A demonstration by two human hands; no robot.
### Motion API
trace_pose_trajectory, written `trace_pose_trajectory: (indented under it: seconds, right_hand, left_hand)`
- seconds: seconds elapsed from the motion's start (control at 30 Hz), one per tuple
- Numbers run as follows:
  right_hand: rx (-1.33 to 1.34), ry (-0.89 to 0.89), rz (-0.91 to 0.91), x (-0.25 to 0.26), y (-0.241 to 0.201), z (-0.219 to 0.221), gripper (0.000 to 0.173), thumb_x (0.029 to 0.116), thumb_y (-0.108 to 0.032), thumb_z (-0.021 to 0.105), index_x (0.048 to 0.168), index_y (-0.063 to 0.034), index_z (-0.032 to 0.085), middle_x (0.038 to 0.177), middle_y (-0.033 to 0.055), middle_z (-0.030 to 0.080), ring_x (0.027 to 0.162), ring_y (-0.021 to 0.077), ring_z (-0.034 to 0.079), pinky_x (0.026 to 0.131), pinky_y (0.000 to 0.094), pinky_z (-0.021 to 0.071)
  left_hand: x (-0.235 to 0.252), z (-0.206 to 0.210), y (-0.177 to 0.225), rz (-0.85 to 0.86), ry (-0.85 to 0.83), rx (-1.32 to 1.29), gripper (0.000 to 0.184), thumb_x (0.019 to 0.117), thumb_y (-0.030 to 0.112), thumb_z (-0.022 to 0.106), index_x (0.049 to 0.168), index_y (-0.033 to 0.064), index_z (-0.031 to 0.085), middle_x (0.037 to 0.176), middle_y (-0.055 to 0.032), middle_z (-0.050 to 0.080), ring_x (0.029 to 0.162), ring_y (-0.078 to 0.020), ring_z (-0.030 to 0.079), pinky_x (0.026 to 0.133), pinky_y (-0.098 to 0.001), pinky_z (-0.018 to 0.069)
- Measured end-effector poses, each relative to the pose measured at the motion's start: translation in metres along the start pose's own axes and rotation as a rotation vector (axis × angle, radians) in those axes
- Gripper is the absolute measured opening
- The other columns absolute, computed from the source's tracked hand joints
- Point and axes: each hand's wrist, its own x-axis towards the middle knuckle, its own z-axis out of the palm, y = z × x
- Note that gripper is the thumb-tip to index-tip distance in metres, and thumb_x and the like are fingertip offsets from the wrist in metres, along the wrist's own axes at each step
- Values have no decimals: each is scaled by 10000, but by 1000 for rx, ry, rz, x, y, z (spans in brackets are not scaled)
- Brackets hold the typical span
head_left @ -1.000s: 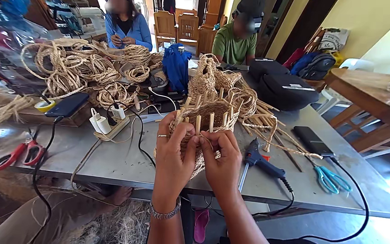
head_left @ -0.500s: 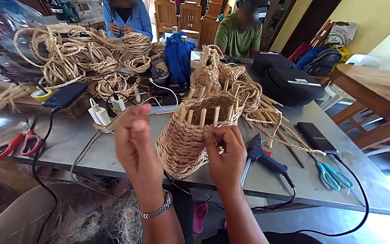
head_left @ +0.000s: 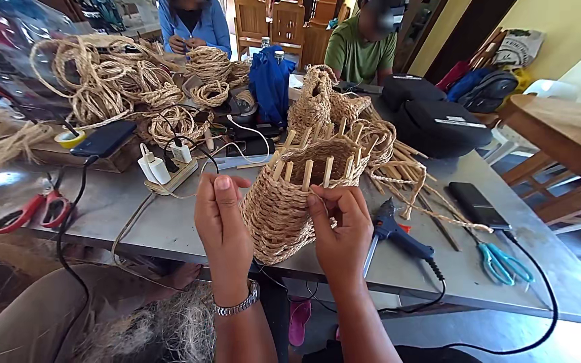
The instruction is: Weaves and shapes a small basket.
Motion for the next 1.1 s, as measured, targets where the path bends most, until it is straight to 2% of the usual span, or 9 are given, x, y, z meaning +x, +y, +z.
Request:
trace_pose_trajectory:
  seconds: [0.1,0.17,0.27,0.6,0.73,0.8,0.93,1.0,1.1]
  right_hand:
    - [2,-6,2,0,0,0,140,960,-112,703,1067,-31,743,940,31,611,736,41,590,642,161,539]
    - [5,-7,7,0,0,-1,141,959,-111,706,1070,-33,743,937,30,609,735,42,587,643,162,538]
    - [10,-13,15,0,-1,-1,146,961,-111,703,1082,-41,744,940,26,605,738,44,588,644,168,541]
    - [17,-5,26,-1,-3,-1,133,965,-96,690,1073,-40,741,943,31,604,755,48,604,654,172,554]
    - [42,-18,-6,-17,1,1,301,959,-61,667,1252,-5,703,1012,80,617,816,68,614,698,186,563]
    - [68,-32,-32,-31,6,-1,417,977,-98,651,1376,18,618,1089,126,591,885,94,605,755,206,556]
    - [34,22,5,-33,19,-21,492,1048,-272,575,1436,24,513,1207,169,593,1021,166,614,849,307,551]
    - [3,37,123,-14,26,-38,524,1082,-362,489,1475,-18,462,1344,152,578,1164,190,598,925,360,541]
    - [5,-74,338,22,40,-55,623,1100,-480,320,1549,-57,405,1551,147,451,1390,211,487,1118,447,450]
  left_hand:
    - [0,7,-5,3,-85,-11,244,1109,347,391,1191,146,501,1251,5,527,1182,-135,573,987,-370,527]
    - [1,14,-3,49,-148,-23,365,1080,336,490,1397,163,440,1479,-10,446,1324,-175,508,1028,-387,504]
    - [0,26,7,101,-249,93,409,1054,355,532,1430,199,567,1603,-80,343,1438,-257,381,1103,-444,436]
    - [-1,28,2,150,-333,240,370,991,338,635,1357,290,650,1645,-107,264,1446,-271,377,1117,-447,423]
    - [-2,30,-1,132,-339,234,676,959,452,671,1567,281,428,1682,-103,202,1430,-270,394,1092,-454,440]
    - [-1,30,-7,105,-345,219,909,896,517,731,1619,185,291,1677,-92,249,1487,-257,353,1171,-484,385]
    - [-3,18,-17,-111,-444,297,1283,676,678,842,1646,284,99,1611,-61,369,1415,-255,449,1085,-562,452]
    - [-5,12,-22,-205,-493,312,1326,607,697,869,1630,314,116,1523,-55,476,1313,-237,551,1006,-547,521]
    - [-5,8,-25,-290,-507,219,1259,615,581,917,1597,282,187,1471,-58,513,1278,-210,573,998,-500,539]
